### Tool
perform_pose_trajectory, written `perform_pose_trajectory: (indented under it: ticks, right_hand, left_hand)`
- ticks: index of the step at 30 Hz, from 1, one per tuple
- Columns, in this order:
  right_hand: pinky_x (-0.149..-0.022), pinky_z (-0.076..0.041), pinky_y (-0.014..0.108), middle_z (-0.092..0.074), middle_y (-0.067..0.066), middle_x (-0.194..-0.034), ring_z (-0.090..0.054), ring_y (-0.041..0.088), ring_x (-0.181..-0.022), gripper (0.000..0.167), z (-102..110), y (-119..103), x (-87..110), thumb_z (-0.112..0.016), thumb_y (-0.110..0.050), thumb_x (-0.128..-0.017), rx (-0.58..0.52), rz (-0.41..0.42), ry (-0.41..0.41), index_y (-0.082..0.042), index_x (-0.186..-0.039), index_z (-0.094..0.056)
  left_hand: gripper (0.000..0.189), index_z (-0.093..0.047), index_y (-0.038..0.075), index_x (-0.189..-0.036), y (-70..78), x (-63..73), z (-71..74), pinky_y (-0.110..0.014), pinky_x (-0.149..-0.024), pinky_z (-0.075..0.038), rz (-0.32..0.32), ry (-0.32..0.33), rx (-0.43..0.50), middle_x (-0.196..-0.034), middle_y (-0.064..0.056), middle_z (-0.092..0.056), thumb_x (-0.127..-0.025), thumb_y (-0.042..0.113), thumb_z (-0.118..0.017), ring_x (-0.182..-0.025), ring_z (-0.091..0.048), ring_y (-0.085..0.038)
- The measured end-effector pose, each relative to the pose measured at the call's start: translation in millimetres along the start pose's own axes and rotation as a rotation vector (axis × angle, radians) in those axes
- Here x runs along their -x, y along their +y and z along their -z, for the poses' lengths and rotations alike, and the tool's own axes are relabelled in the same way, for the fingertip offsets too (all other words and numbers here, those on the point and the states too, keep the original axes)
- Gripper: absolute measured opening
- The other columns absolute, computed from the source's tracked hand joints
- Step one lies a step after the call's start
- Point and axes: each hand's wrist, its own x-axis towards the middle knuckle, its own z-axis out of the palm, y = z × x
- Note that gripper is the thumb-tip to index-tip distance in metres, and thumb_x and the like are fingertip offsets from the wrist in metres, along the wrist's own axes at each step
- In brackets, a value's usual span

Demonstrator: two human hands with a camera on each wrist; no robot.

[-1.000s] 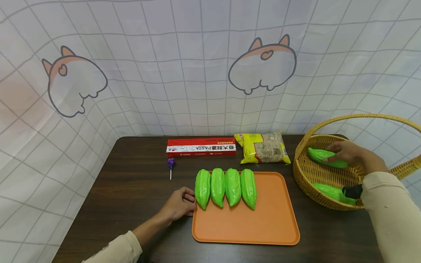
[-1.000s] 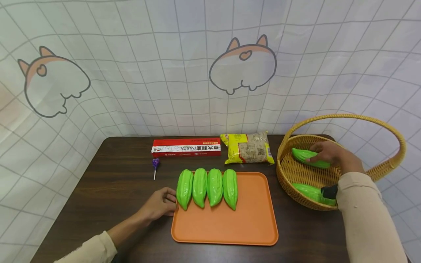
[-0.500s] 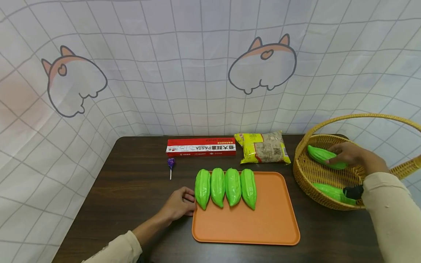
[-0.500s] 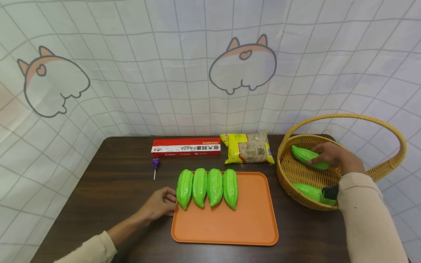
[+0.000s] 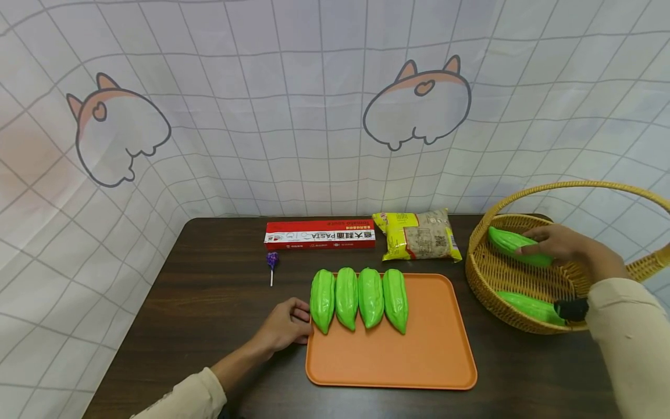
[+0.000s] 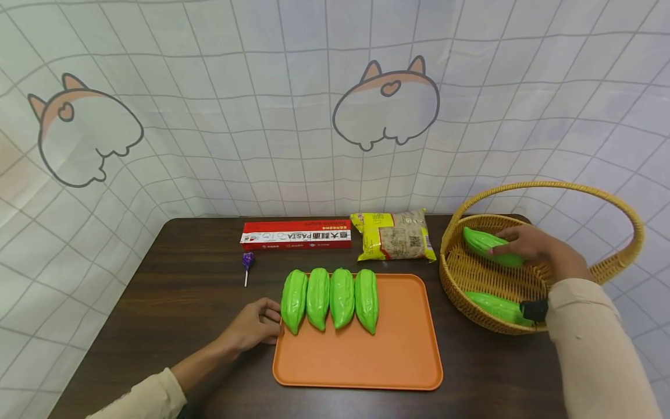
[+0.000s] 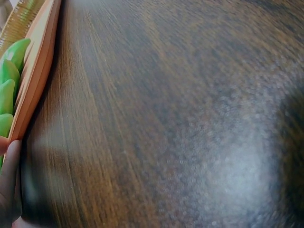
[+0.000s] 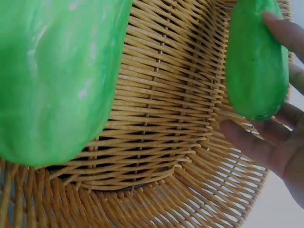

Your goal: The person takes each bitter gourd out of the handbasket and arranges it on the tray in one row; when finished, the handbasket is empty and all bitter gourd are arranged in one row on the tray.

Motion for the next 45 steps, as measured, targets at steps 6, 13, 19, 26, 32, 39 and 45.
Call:
perform_pose_trajectory:
  ticks: [6, 13, 19, 26, 32, 39, 45]
  right_hand:
    - [-0.085, -0.06, 0.053, -0.017, 0.05, -0.147, -0.04, 0.064, -0.126, 0.084, 2.5, -5.3, 6.9, -0.058, -0.044, -0.1, -0.052, 0.01, 0.01, 0.014, -0.15, -0.024]
    - [-0.084, -0.057, 0.058, -0.025, 0.048, -0.147, -0.036, 0.066, -0.127, 0.081, 4.8, -14.2, 15.1, -0.057, -0.047, -0.099, 0.033, 0.048, 0.099, 0.011, -0.15, -0.03]
    - [-0.088, -0.051, 0.067, -0.024, 0.049, -0.147, -0.032, 0.066, -0.129, 0.079, 8.6, -16.7, 19.0, -0.055, -0.047, -0.101, 0.061, 0.065, 0.153, 0.009, -0.151, -0.029]
    - [-0.082, -0.06, 0.052, -0.02, 0.05, -0.148, -0.047, 0.061, -0.121, 0.081, 6.2, -16.3, 25.7, -0.055, -0.043, -0.101, 0.003, 0.066, 0.183, 0.01, -0.153, -0.023]
    - [-0.082, -0.061, 0.053, -0.024, 0.048, -0.147, -0.056, 0.055, -0.113, 0.079, 4.3, -19.0, 32.0, -0.055, -0.042, -0.102, 0.005, 0.088, 0.211, 0.011, -0.151, -0.025]
    - [-0.095, -0.036, 0.08, -0.024, 0.046, -0.149, -0.03, 0.066, -0.129, 0.086, 4.7, -21.8, 42.0, -0.054, -0.051, -0.099, 0.102, 0.066, 0.229, 0.012, -0.151, -0.027]
    - [-0.095, -0.036, 0.08, -0.025, 0.046, -0.148, -0.03, 0.066, -0.128, 0.087, 3.4, -22.2, 51.3, -0.053, -0.051, -0.099, 0.096, 0.06, 0.228, 0.013, -0.151, -0.025]
  left_hand:
    - [0.048, -0.056, -0.003, -0.121, -0.5, -0.3, -0.2, -0.034, -0.067, -0.064, -0.002, -0.001, 0.002, -0.106, -0.015, -0.059, -0.077, 0.003, -0.075, -0.08, -0.065, -0.018]
    - [0.047, -0.056, -0.003, -0.12, -1.3, -0.8, 0.0, -0.033, -0.067, -0.064, -0.01, 0.001, -0.008, -0.105, -0.015, -0.06, -0.077, 0.003, -0.075, -0.08, -0.065, -0.018]
    - [0.048, -0.056, -0.003, -0.121, -1.3, -0.8, 0.2, -0.034, -0.066, -0.064, -0.008, 0.004, -0.008, -0.105, -0.016, -0.06, -0.077, 0.004, -0.075, -0.08, -0.065, -0.018]
    - [0.047, -0.056, -0.004, -0.12, 0.4, -0.3, -0.1, -0.034, -0.066, -0.064, -0.005, 0.006, -0.006, -0.105, -0.015, -0.059, -0.078, 0.003, -0.075, -0.08, -0.065, -0.018]
    - [0.046, -0.056, -0.004, -0.12, -1.1, -0.6, -0.7, -0.034, -0.065, -0.064, -0.009, 0.009, -0.002, -0.104, -0.015, -0.059, -0.078, 0.003, -0.075, -0.079, -0.065, -0.018]
    - [0.047, -0.057, -0.003, -0.12, -3.1, -0.6, -1.4, -0.035, -0.065, -0.064, -0.014, 0.013, -0.007, -0.105, -0.015, -0.059, -0.077, 0.003, -0.075, -0.08, -0.065, -0.018]
    - [0.047, -0.057, -0.002, -0.12, -2.5, -0.6, -1.7, -0.034, -0.065, -0.064, -0.013, 0.02, -0.013, -0.104, -0.015, -0.06, -0.077, 0.003, -0.075, -0.079, -0.065, -0.018]
